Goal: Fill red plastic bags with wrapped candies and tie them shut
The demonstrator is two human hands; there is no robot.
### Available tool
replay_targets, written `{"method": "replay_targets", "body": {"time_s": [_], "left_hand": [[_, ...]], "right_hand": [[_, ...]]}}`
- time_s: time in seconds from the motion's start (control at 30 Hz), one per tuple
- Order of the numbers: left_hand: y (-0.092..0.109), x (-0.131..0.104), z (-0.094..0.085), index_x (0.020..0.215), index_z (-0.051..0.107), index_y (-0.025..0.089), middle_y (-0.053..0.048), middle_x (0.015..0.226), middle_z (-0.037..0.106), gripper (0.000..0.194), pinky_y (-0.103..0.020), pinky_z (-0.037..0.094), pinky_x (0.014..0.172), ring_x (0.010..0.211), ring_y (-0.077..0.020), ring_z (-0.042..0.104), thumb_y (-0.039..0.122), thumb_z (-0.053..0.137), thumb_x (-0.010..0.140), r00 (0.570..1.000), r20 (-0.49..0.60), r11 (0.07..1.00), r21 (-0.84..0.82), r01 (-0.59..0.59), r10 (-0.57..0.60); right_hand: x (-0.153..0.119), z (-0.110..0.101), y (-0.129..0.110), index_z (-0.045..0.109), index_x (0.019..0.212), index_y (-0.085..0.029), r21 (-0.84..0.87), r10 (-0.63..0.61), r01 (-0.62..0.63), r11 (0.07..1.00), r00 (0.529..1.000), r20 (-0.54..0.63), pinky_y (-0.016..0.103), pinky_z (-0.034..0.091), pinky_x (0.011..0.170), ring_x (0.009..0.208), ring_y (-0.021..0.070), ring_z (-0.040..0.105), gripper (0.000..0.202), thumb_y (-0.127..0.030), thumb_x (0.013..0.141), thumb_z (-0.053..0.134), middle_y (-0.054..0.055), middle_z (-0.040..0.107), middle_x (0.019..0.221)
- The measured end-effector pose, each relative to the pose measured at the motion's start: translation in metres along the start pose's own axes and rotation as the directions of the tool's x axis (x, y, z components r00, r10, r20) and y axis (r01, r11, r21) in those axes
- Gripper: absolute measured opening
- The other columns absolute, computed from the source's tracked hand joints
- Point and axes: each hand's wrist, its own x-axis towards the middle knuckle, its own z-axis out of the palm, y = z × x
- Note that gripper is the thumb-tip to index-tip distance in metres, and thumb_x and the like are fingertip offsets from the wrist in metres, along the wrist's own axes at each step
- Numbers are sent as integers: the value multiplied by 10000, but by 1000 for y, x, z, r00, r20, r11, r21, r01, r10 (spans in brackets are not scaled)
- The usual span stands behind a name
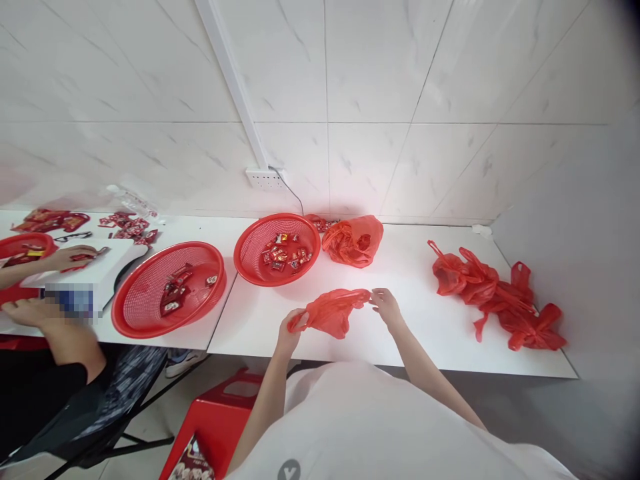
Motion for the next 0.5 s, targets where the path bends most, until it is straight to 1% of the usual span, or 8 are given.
{"method": "replay_targets", "body": {"time_s": [0.03,0.07,0.13,0.23,0.3,0.37,0.4,0.5], "left_hand": [[0,-2,1,778,723,186,-33,731,646,183,-286,464,679,702,-183,580,366,736,747,1000,3,1000,18,21,-21],[0,-4,3,757,718,186,-24,683,625,207,-279,448,644,660,-174,558,393,730,751,999,12,999,32,41,-41],[-1,-9,11,705,694,185,-15,630,592,262,-273,436,609,616,-163,534,440,711,764,997,52,998,27,61,-62],[-2,-17,29,645,619,184,-5,635,574,313,-282,480,617,618,-157,542,461,705,761,989,127,995,-67,80,-71],[-3,-22,39,627,570,185,-1,647,566,314,-307,521,657,650,-159,558,435,724,737,983,140,979,-149,136,-115],[-5,-25,45,600,536,184,-6,654,566,311,-339,543,700,693,-170,574,395,739,702,977,92,952,-223,208,-191],[-6,-26,46,579,519,183,-14,663,575,313,-352,547,715,717,-179,584,378,740,684,972,55,936,-262,235,-229],[-7,-28,45,512,458,184,-41,695,606,335,-353,549,723,770,-196,609,345,714,655,959,-7,887,-382,260,-284]], "right_hand": [[-5,3,-2,579,876,-238,-104,-99,95,990,995,-34,365,515,781,894,234,663,183,-392,782,612,63,695,978],[-11,7,-5,587,864,-244,-186,-199,192,964,980,-21,355,506,777,886,229,653,163,-396,807,586,54,694,960],[-24,21,-10,601,820,-249,-269,-323,356,895,933,160,334,487,765,839,213,640,167,-393,860,527,34,696,887],[-37,46,-10,599,760,-242,-316,-304,500,807,809,503,314,452,720,771,197,619,204,-339,899,484,20,686,812],[-42,59,-6,571,731,-232,-371,-218,522,768,758,615,301,424,668,713,183,594,219,-288,908,455,18,660,760],[-44,65,-4,544,723,-222,-435,-141,502,748,760,635,287,403,633,656,166,562,223,-252,913,430,10,620,707],[-45,66,-4,543,742,-217,-457,-139,501,735,771,622,284,403,640,663,162,559,213,-244,917,424,11,613,722],[-49,59,-12,556,831,-200,-496,-229,545,676,795,561,283,417,693,758,162,572,163,-267,929,444,36,618,867]]}}
